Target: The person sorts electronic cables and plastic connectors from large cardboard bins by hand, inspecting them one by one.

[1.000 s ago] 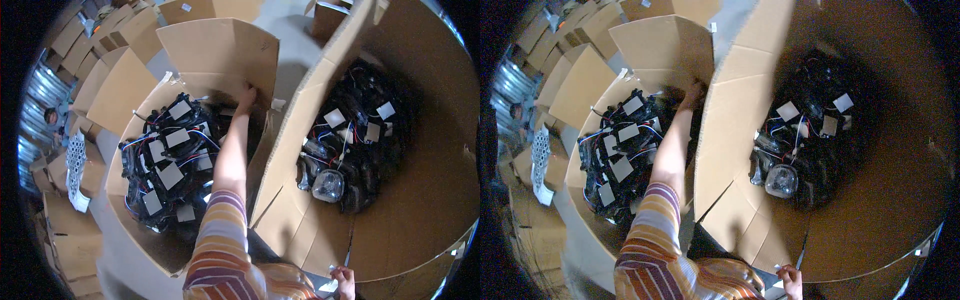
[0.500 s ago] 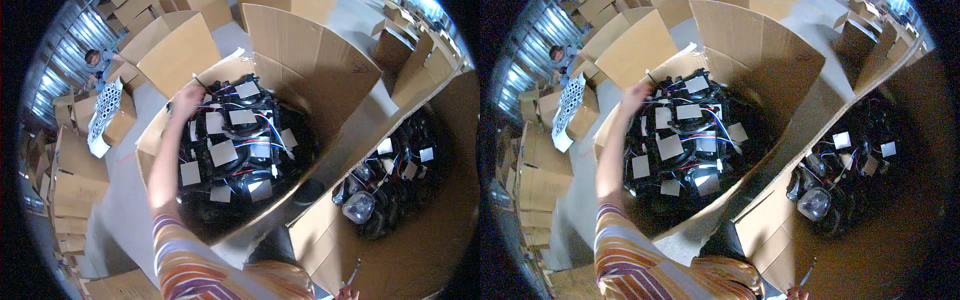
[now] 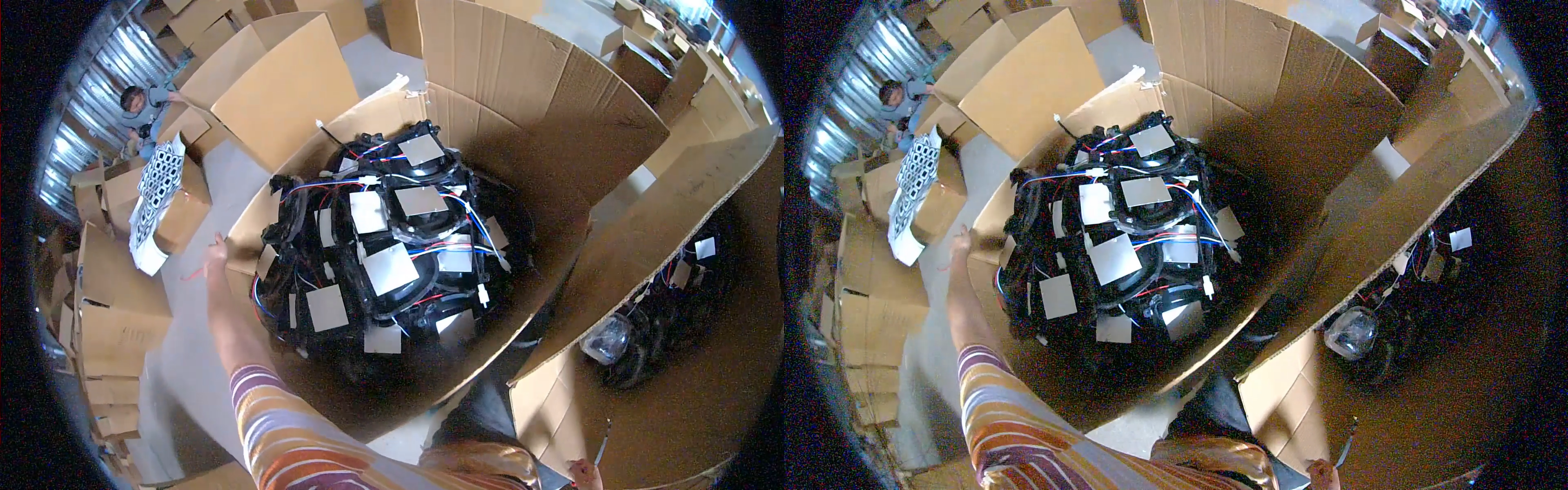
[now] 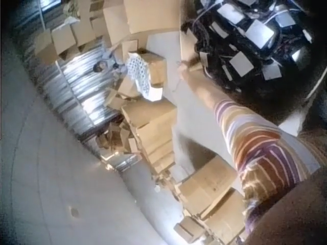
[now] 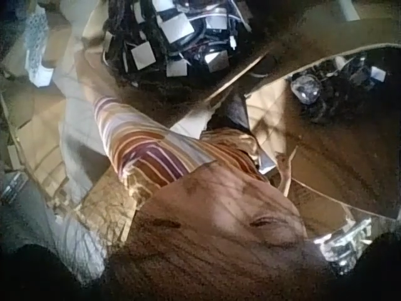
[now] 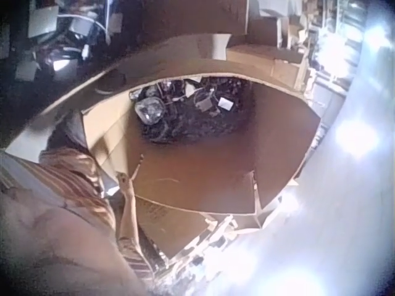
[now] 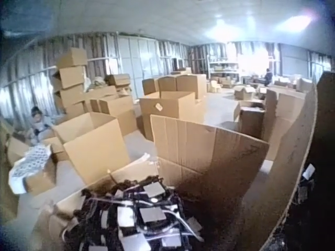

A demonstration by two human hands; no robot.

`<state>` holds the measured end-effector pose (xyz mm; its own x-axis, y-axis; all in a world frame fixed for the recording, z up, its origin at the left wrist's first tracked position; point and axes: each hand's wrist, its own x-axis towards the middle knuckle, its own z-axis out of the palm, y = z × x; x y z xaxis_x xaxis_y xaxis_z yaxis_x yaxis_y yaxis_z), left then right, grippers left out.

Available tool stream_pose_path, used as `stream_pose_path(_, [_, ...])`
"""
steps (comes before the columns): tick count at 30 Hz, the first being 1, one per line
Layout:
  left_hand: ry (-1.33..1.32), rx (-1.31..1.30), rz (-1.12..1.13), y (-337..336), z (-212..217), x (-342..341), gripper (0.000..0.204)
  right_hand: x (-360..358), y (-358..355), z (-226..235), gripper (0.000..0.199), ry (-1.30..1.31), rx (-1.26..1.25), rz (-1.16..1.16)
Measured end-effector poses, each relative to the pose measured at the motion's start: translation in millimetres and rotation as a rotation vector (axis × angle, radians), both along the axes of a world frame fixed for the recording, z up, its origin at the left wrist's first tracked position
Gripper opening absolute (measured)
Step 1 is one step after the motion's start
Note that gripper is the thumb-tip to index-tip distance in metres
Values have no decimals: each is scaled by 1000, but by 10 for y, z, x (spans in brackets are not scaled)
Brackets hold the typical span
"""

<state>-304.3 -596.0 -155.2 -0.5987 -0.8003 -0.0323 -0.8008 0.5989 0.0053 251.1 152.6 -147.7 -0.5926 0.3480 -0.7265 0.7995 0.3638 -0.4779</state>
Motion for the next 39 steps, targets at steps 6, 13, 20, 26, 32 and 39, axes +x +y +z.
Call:
stream_pose_path(6, [83, 209, -49, -842, -729, -111, 39, 134, -173, -280, 13, 157, 182, 380])
stream_pose_path(13, [172, 406, -90, -1729, -1003, -306, 20, -1, -293, -172, 15, -134, 132, 245])
stream_pose_path(20, [1140, 1067, -132, -1159, -696, 199, 16, 167, -119, -448, 18, -90, 98, 242])
stream_pose_path(26, [1233, 1311, -186, -49, -48, 576, 11, 260, -46, -503, 16, 111, 270, 628])
stream_pose_path(32, [1146, 1275, -195, -340, -391, 506, 9, 252, -94, -437, 13, -52, 209, 674])
stream_pose_path(39, [1045, 935, -256, -198, -369, 590, 17, 130, -173, -312, 23, -121, 61, 86])
